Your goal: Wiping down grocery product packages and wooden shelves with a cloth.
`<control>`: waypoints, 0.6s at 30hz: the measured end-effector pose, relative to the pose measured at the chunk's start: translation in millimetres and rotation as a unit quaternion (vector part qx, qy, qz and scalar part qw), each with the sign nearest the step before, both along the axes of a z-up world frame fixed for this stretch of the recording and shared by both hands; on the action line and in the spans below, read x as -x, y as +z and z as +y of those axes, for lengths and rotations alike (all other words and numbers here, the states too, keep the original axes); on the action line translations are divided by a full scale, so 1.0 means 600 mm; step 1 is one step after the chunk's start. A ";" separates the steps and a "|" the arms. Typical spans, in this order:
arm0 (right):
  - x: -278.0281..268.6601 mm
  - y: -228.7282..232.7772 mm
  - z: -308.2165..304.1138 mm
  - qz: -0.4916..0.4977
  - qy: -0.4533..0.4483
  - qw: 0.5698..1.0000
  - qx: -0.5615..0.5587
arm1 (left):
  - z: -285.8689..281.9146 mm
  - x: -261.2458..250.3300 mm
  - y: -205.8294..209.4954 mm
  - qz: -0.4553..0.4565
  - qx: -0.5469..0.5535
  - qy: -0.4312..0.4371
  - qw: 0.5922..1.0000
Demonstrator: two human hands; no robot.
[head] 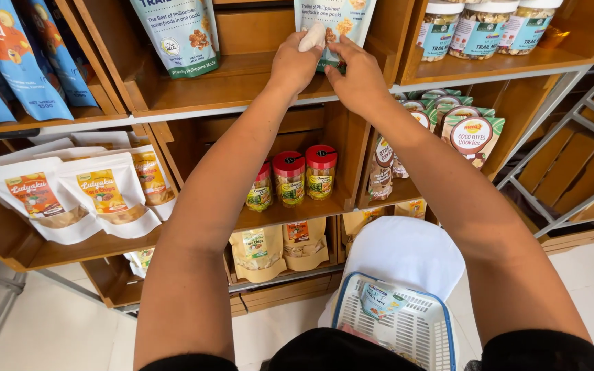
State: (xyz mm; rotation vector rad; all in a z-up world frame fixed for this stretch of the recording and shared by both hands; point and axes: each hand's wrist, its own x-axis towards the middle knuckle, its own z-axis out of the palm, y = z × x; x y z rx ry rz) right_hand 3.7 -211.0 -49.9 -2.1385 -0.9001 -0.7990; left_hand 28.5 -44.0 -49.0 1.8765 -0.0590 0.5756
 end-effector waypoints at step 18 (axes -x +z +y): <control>0.143 -0.125 -0.180 0.223 0.276 0.903 -0.241 | -0.081 0.141 -0.064 -0.261 0.086 -0.005 0.962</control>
